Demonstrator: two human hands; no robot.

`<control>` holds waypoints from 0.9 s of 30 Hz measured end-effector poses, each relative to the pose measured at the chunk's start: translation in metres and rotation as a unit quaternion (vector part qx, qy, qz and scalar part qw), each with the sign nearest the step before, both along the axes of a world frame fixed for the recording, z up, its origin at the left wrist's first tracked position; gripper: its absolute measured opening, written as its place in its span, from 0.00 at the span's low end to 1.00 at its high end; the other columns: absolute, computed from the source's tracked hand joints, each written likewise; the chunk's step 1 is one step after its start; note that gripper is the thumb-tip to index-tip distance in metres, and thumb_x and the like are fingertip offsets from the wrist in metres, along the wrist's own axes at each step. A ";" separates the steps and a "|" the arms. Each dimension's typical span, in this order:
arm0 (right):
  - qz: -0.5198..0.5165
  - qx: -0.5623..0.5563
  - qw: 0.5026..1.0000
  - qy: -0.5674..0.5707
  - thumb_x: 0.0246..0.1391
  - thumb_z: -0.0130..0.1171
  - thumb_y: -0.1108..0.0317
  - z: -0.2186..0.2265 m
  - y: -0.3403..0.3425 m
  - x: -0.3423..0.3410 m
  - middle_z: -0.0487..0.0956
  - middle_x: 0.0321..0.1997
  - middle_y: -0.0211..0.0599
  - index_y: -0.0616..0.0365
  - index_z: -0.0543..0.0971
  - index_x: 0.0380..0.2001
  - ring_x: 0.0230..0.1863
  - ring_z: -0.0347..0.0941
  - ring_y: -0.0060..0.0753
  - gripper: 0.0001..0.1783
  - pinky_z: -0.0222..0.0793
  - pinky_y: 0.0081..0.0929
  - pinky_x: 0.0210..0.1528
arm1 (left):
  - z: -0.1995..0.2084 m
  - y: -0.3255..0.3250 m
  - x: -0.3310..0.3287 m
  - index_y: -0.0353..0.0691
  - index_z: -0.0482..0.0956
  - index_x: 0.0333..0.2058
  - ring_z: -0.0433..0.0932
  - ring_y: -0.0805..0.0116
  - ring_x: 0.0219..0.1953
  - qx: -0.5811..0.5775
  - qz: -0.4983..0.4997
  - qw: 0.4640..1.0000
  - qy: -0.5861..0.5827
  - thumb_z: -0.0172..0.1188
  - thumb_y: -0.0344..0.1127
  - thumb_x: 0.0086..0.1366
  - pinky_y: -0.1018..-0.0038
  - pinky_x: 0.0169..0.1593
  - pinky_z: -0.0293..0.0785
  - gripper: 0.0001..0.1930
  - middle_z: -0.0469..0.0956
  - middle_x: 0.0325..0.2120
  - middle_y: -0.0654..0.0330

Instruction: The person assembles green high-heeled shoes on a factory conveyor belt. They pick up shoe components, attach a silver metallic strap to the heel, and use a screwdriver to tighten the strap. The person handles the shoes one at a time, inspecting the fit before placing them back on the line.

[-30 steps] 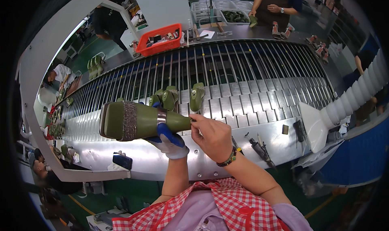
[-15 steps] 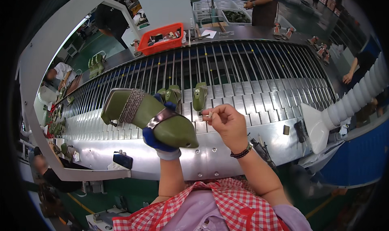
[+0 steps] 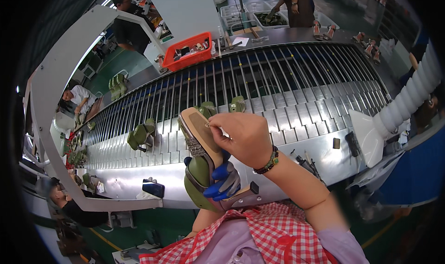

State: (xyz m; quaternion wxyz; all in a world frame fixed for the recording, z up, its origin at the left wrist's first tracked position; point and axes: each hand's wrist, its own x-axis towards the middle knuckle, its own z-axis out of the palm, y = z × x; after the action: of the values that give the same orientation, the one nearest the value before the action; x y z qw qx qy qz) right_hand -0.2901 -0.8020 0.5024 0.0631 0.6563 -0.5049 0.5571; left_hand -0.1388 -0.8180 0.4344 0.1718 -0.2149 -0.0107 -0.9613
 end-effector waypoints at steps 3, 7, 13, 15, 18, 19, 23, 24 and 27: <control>0.040 -0.012 0.997 0.070 0.43 0.63 0.74 0.008 0.007 -0.004 0.82 0.36 0.35 0.55 0.79 0.32 0.35 0.80 0.37 0.09 0.76 0.28 0.35 | 0.000 0.006 -0.001 0.36 0.58 0.62 0.71 0.71 0.15 -0.005 -0.011 1.000 0.008 0.53 0.72 0.52 0.73 0.19 0.68 0.50 0.75 0.31 0.55; 0.099 0.012 0.990 0.097 0.42 0.60 0.79 0.020 0.019 -0.002 0.80 0.46 0.41 0.58 0.80 0.34 0.45 0.79 0.42 0.13 0.76 0.32 0.44 | -0.003 0.014 0.004 0.36 0.59 0.62 0.68 0.72 0.11 -0.004 -0.013 1.000 0.014 0.53 0.73 0.52 0.73 0.15 0.66 0.50 0.75 0.28 0.55; 0.112 0.086 0.987 0.076 0.46 0.55 0.76 0.010 0.027 0.008 0.75 0.54 0.43 0.57 0.75 0.48 0.53 0.73 0.45 0.22 0.71 0.36 0.52 | -0.010 0.022 0.014 0.36 0.59 0.61 0.67 0.71 0.08 0.004 -0.007 1.000 0.006 0.55 0.71 0.52 0.72 0.14 0.65 0.49 0.74 0.27 0.53; 0.056 0.098 0.989 0.097 0.48 0.56 0.74 0.006 0.029 0.004 0.74 0.55 0.44 0.58 0.73 0.50 0.54 0.72 0.47 0.23 0.68 0.37 0.54 | -0.007 0.012 0.014 0.37 0.58 0.62 0.76 0.68 0.17 -0.045 -0.021 0.999 -0.008 0.59 0.66 0.53 0.71 0.23 0.73 0.47 0.75 0.33 0.52; 0.014 0.126 0.992 -0.004 0.54 0.57 0.67 0.001 0.041 -0.005 0.73 0.57 0.46 0.60 0.71 0.53 0.56 0.70 0.51 0.23 0.65 0.39 0.57 | -0.007 0.000 0.014 0.36 0.57 0.62 0.77 0.65 0.26 -0.034 0.051 0.995 -0.075 0.60 0.60 0.54 0.70 0.31 0.74 0.44 0.74 0.38 0.51; 0.078 0.167 0.981 -0.065 0.58 0.57 0.58 0.000 0.052 -0.007 0.72 0.58 0.48 0.61 0.69 0.57 0.57 0.68 0.52 0.27 0.63 0.40 0.59 | -0.003 -0.006 0.016 0.36 0.57 0.62 0.77 0.65 0.28 -0.045 0.141 0.979 -0.141 0.60 0.58 0.55 0.69 0.33 0.74 0.44 0.74 0.39 0.51; 0.209 0.198 0.954 -0.078 0.50 0.64 0.50 -0.024 0.056 0.027 0.51 0.72 0.49 0.56 0.51 0.68 0.70 0.52 0.48 0.49 0.53 0.38 0.68 | 0.009 -0.029 0.014 0.35 0.56 0.62 0.78 0.62 0.39 -0.189 0.484 0.751 -0.407 0.61 0.51 0.57 0.67 0.44 0.75 0.41 0.72 0.46 0.50; 0.184 0.159 0.955 -0.171 0.47 0.68 0.56 -0.033 0.049 0.037 0.59 0.68 0.52 0.58 0.52 0.68 0.65 0.60 0.47 0.51 0.58 0.36 0.65 | 0.012 -0.030 0.007 0.35 0.56 0.63 0.78 0.61 0.42 -0.225 0.518 0.708 -0.424 0.62 0.49 0.57 0.67 0.47 0.75 0.40 0.72 0.48 0.49; 0.162 0.235 0.888 -0.360 0.46 0.69 0.61 -0.057 0.050 0.023 0.72 0.57 0.48 0.61 0.58 0.64 0.56 0.71 0.38 0.45 0.66 0.31 0.58 | 0.034 -0.026 -0.011 0.34 0.52 0.64 0.68 0.61 0.56 -0.429 0.541 0.605 -0.396 0.53 0.34 0.62 0.67 0.58 0.64 0.34 0.66 0.57 0.52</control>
State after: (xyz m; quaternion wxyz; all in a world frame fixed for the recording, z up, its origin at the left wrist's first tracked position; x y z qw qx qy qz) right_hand -0.2673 -0.7519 0.4458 -0.3702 0.4793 -0.4960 0.6223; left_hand -0.1502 -0.8438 0.4687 0.5275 0.1824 -0.6034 -0.5695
